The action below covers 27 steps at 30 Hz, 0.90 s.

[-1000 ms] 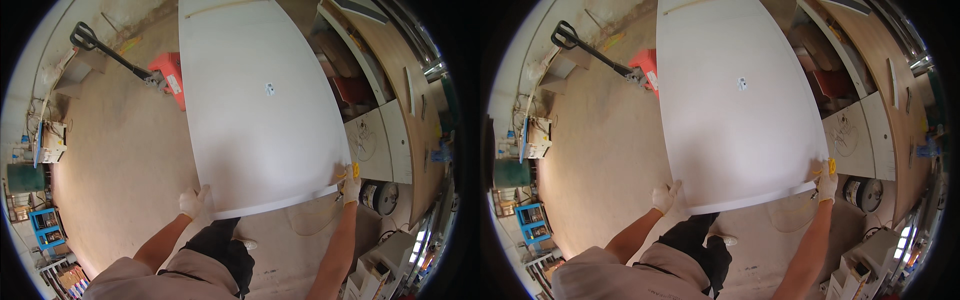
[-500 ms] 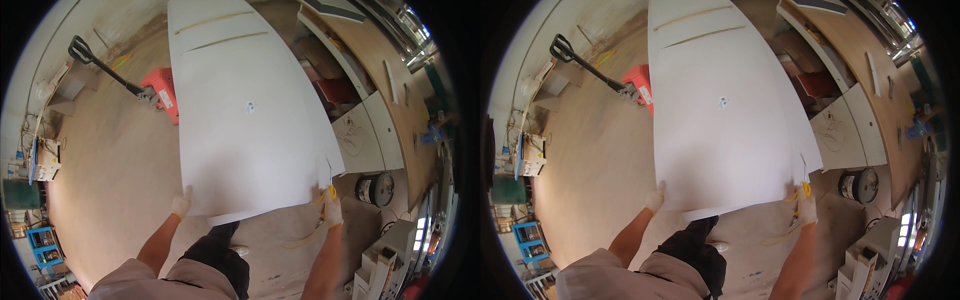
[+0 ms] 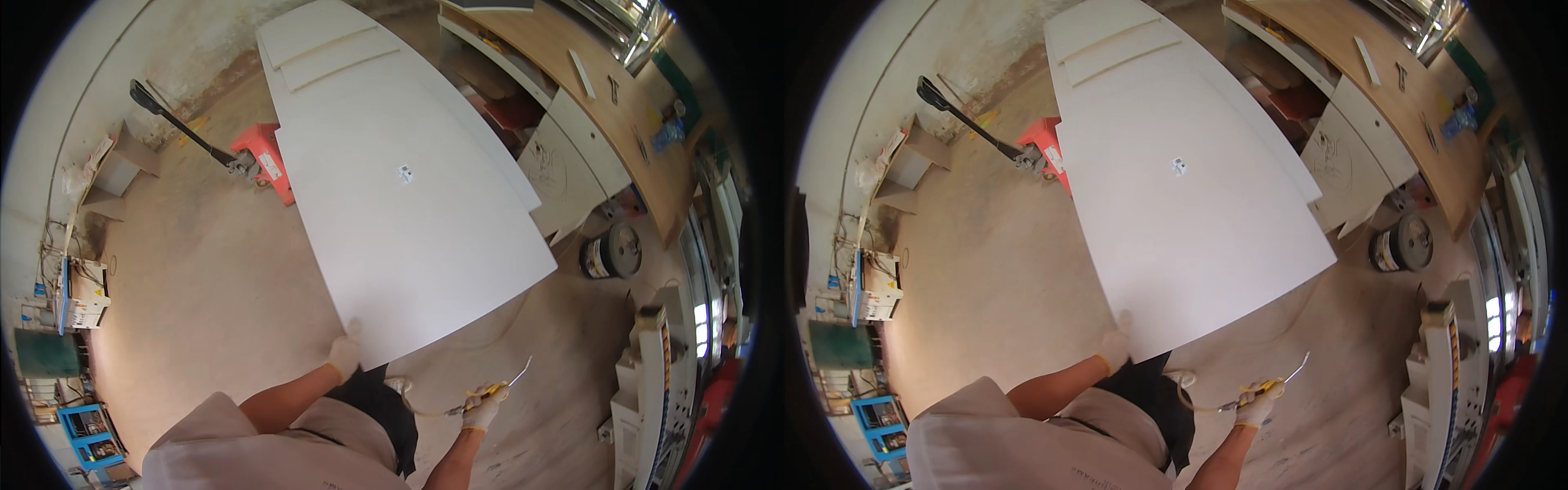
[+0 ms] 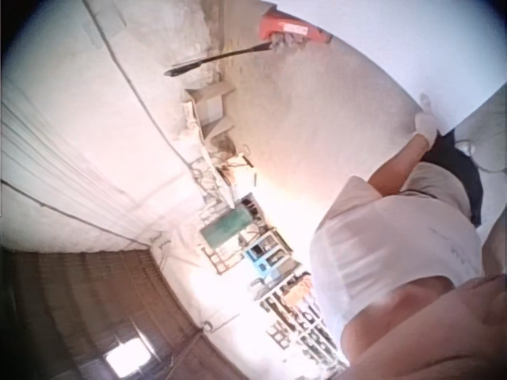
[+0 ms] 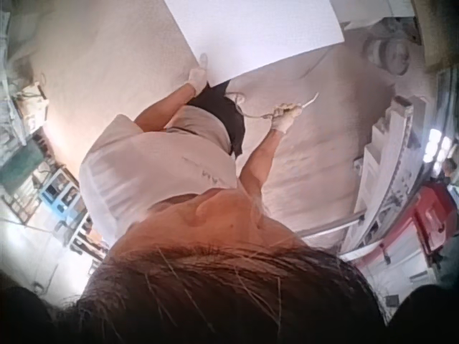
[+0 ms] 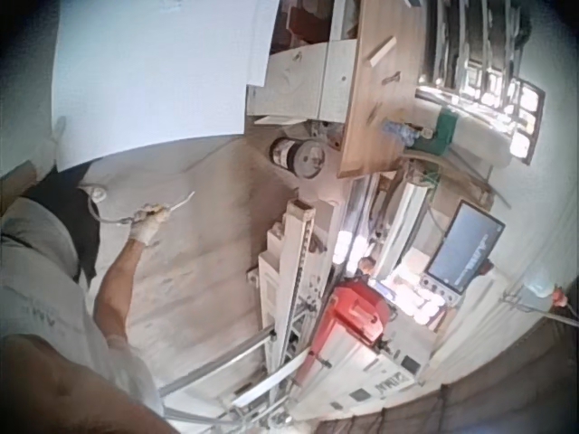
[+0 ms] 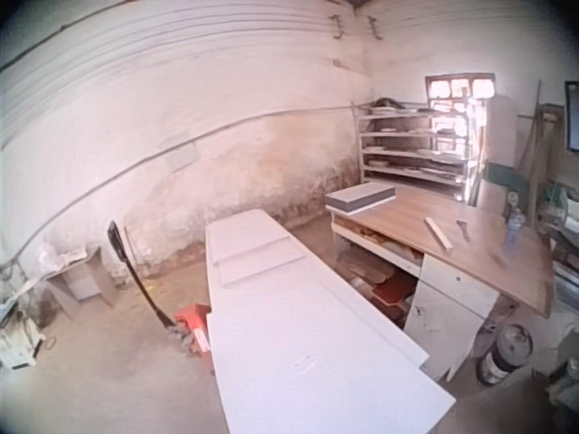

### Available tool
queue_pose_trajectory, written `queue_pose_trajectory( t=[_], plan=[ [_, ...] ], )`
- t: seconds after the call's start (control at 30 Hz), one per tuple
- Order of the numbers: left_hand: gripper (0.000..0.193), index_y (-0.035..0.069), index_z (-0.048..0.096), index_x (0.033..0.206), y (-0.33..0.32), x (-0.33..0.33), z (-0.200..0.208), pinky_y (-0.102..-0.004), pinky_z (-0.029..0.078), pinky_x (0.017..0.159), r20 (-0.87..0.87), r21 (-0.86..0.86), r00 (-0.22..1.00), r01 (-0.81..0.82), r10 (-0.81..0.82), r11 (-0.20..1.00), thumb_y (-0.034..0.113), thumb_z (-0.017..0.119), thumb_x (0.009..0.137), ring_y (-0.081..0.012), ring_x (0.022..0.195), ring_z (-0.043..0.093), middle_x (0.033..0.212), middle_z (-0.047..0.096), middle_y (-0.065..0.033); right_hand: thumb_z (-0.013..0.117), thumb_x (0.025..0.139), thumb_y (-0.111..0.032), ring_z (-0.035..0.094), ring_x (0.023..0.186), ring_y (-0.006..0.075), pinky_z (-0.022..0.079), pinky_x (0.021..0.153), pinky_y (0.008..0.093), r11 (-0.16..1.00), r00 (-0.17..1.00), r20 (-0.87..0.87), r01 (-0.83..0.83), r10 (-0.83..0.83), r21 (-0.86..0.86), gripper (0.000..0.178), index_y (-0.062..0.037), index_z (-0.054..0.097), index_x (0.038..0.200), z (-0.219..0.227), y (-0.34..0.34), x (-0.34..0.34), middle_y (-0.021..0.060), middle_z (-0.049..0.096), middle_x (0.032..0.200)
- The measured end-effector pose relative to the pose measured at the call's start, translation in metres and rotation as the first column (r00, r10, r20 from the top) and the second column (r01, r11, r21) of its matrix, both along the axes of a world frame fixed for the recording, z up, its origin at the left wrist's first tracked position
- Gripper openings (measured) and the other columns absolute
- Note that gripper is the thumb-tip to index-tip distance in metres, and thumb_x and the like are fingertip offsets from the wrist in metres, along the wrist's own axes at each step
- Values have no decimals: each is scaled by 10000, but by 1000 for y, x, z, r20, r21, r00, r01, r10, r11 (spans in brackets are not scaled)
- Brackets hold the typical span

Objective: The person repeatedly picks up large white panels from a stack, carries them to a nearby table, and places them down. The person then returns to the stack to repeat the process.

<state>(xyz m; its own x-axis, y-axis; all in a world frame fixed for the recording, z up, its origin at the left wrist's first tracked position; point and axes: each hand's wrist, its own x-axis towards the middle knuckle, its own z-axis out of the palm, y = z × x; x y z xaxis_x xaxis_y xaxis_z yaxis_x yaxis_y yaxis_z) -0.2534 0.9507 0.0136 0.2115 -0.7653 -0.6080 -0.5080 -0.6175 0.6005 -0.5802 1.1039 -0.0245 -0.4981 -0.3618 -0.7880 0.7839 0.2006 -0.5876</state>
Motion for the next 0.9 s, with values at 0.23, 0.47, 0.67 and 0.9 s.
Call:
queue_pose_trajectory(
  t=[0.23,0.47,0.67,0.9],
  plan=[
    [847,-91,643,1296,65,-68,-45,-357,452,1044,-308,325,944,-7,113,946,672,363,1059,-298,1212,634,1242,701,-224,486,1046,-622,434,463,88,341,406,235,986,991,-107,-63,80,155,446,-180,544,1017,6,49,-23,7,577,704],
    [642,-50,590,1372,78,-87,-50,-322,444,1055,-491,251,866,39,92,967,513,437,1105,-225,1259,562,1353,643,-149,463,1045,-648,543,528,103,449,442,254,748,771,-39,-603,636,276,533,-129,585,1055,0,70,-40,34,638,729],
    [657,-85,564,1393,33,-43,-46,-336,456,1049,-433,358,900,118,53,926,486,549,1067,-248,1177,622,1224,701,-132,559,1019,-615,534,512,89,522,489,253,704,741,-102,-573,663,420,532,-93,658,1031,-13,46,-56,-1,572,671],
    [749,-84,667,865,-18,-14,-81,-375,459,655,-258,312,865,-347,430,885,643,550,1005,-179,683,524,740,589,-69,557,1068,-461,648,891,155,555,738,328,971,973,-209,-50,101,235,438,-82,578,1288,-30,-51,-55,62,650,1045]
  ],
)
